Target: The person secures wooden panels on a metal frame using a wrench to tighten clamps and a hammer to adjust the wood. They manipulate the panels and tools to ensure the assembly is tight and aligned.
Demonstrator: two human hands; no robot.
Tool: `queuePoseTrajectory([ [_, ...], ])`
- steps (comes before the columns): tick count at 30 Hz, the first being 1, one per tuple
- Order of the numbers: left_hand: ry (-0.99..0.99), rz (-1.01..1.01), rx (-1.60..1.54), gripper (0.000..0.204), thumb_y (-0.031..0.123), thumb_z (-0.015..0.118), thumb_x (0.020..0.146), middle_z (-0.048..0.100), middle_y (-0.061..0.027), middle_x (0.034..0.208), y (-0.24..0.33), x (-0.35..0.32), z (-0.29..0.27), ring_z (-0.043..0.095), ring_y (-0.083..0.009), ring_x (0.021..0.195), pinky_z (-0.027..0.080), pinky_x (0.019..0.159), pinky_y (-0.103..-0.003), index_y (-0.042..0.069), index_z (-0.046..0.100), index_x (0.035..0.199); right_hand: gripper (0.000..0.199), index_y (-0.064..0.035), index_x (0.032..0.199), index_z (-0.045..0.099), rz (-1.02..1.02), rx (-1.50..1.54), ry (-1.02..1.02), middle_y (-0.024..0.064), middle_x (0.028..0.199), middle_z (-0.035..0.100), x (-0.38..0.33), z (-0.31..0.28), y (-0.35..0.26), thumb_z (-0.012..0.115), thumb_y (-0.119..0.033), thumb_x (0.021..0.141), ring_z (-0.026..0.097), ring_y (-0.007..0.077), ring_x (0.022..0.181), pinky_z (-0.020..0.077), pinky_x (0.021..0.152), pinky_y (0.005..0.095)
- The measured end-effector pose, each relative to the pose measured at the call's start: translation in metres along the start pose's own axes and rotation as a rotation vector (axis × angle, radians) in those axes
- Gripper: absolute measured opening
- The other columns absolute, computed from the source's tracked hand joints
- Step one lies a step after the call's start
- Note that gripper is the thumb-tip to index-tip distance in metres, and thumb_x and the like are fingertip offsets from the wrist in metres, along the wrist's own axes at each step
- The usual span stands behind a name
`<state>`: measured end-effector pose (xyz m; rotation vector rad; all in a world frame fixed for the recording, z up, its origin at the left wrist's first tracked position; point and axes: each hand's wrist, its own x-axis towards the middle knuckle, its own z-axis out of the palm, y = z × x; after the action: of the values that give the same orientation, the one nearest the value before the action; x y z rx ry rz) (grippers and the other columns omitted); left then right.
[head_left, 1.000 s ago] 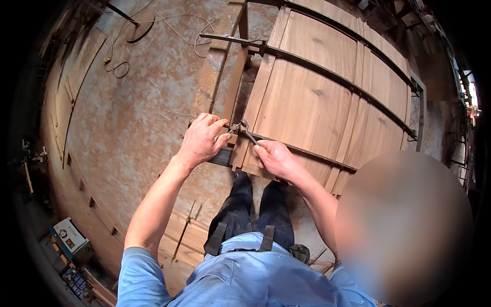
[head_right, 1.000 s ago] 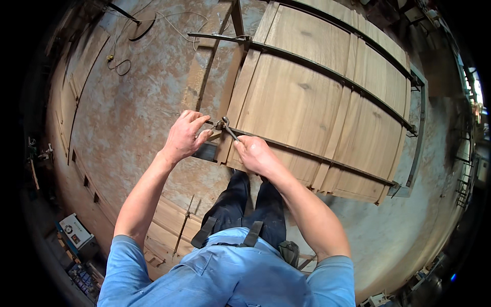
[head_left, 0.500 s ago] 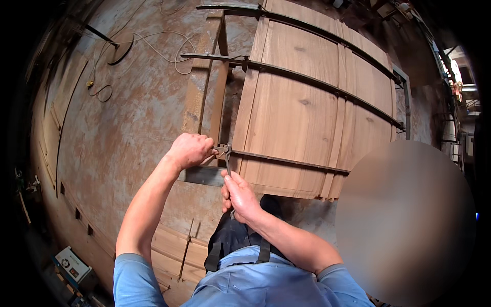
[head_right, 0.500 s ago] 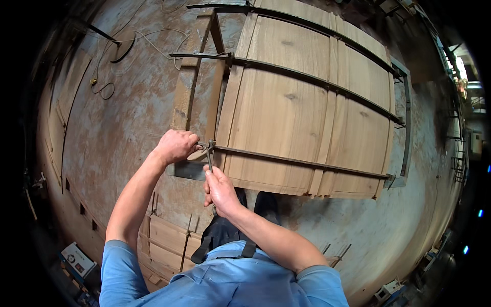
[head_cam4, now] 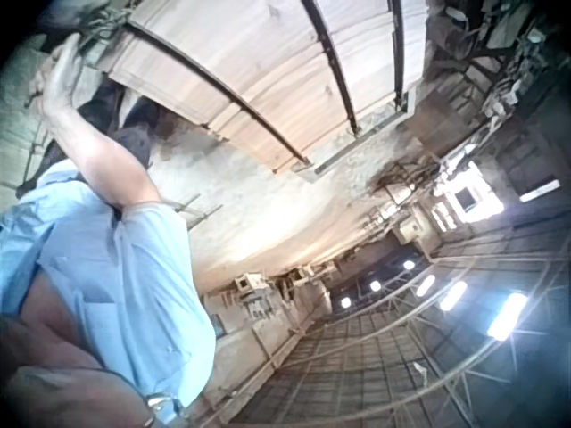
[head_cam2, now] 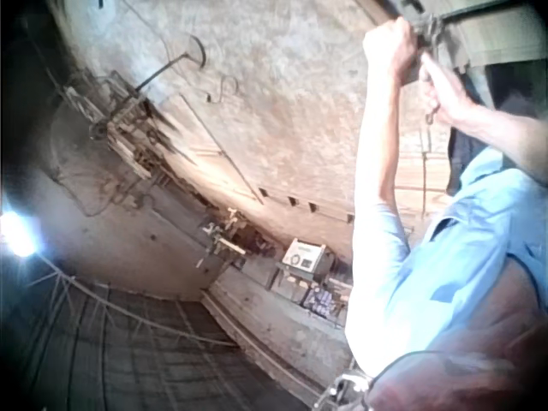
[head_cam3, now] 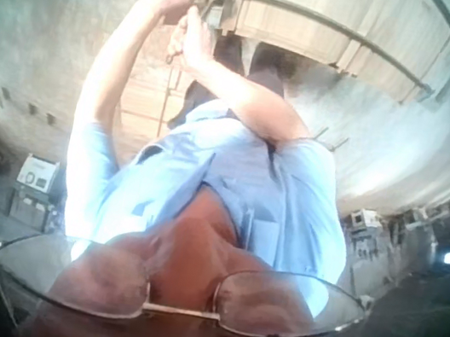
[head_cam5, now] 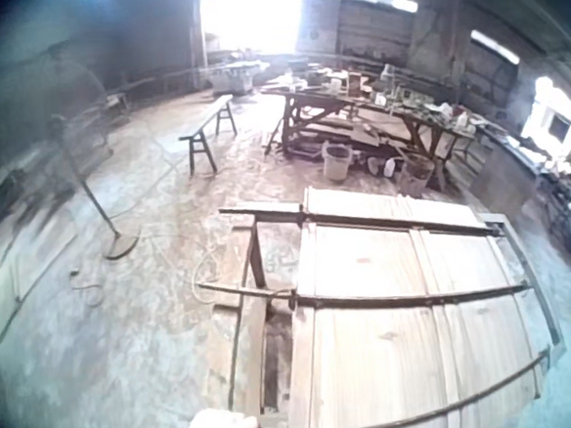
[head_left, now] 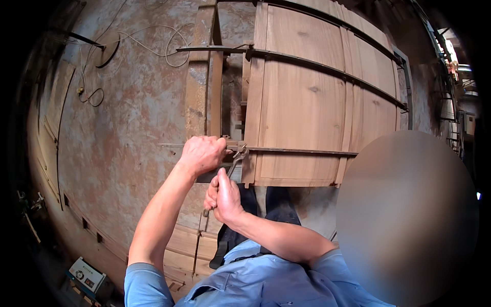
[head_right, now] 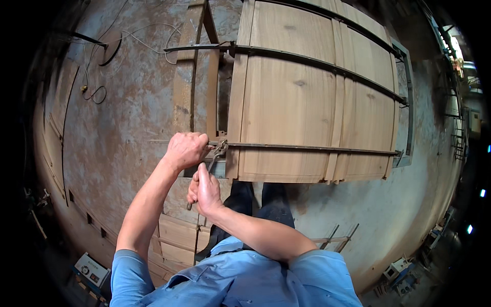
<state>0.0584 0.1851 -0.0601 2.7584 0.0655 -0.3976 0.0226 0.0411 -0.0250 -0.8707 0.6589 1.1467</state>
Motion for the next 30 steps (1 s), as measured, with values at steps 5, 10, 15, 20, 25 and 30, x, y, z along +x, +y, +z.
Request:
queuePoseTrajectory([
  [5, -0.027, 0.009, -0.021, 0.030, 0.037, 0.059, 0.090, 0.068, -0.0129, 0.078, -0.001, 0.000, -0.003, 0.068, -0.0327, 0.074, 0.054, 0.064, -0.044, 0.007, 0.059, 0.081, 0.038, -0.0074, 0.099, 0.043, -0.035, -0.180, -0.024, -0.0002, 0.058, 0.036, -0.024, -0.041, -0.003, 0.034, -0.044, 0.105, 0.032, 0.0090, 0.042, 0.0318, 0.038, 0.0254],
  [10, 0.068, 0.019, -0.040, 0.032, 0.038, 0.063, 0.087, 0.065, -0.0116, 0.074, -0.002, -0.002, 0.002, 0.066, -0.0324, 0.070, 0.051, 0.057, -0.044, 0.008, 0.056, 0.078, 0.027, -0.0084, 0.098, 0.051, -0.080, -0.455, 0.089, -0.0031, 0.059, 0.039, -0.031, -0.065, -0.077, 0.040, -0.032, 0.104, 0.032, 0.0054, 0.040, 0.0264, 0.034, 0.0217],
  [15, 0.075, 0.033, -0.045, 0.033, 0.038, 0.064, 0.087, 0.065, -0.0115, 0.074, -0.004, -0.003, 0.003, 0.066, -0.0324, 0.070, 0.051, 0.057, -0.044, 0.007, 0.056, 0.078, 0.029, -0.0072, 0.099, 0.050, 0.111, -0.618, -0.035, -0.0040, 0.058, 0.037, -0.027, -0.063, -0.114, 0.041, -0.034, 0.104, 0.029, 0.0047, 0.041, 0.0255, 0.034, 0.0220],
  [20, 0.026, 0.011, -0.022, 0.030, 0.037, 0.061, 0.088, 0.067, -0.0119, 0.076, -0.001, -0.002, -0.001, 0.068, -0.0316, 0.073, 0.053, 0.060, -0.044, 0.008, 0.058, 0.080, 0.027, -0.0078, 0.100, 0.049, 0.086, -0.472, -0.058, -0.0039, 0.057, 0.036, -0.030, -0.063, -0.088, 0.041, -0.033, 0.104, 0.028, 0.0062, 0.040, 0.0268, 0.034, 0.0229],
  [25, -0.003, -0.027, -0.007, 0.029, 0.036, 0.061, 0.088, 0.068, -0.0129, 0.077, 0.003, 0.000, -0.002, 0.069, -0.0314, 0.073, 0.054, 0.061, -0.044, 0.008, 0.059, 0.081, 0.032, -0.0087, 0.092, 0.045, -0.031, -0.184, 0.011, -0.0013, 0.055, 0.034, -0.021, -0.029, -0.031, 0.036, -0.036, 0.106, 0.028, 0.0092, 0.040, 0.0282, 0.037, 0.0260],
  [30, -0.024, -0.035, 0.007, 0.029, 0.036, 0.062, 0.088, 0.068, -0.0132, 0.077, 0.005, 0.001, -0.005, 0.069, -0.0320, 0.073, 0.054, 0.060, -0.044, 0.008, 0.060, 0.081, 0.038, -0.0097, 0.089, 0.045, -0.112, -0.178, 0.084, -0.0029, 0.056, 0.034, -0.018, -0.016, -0.023, 0.035, -0.043, 0.104, 0.028, 0.0074, 0.041, 0.0270, 0.037, 0.0245],
])
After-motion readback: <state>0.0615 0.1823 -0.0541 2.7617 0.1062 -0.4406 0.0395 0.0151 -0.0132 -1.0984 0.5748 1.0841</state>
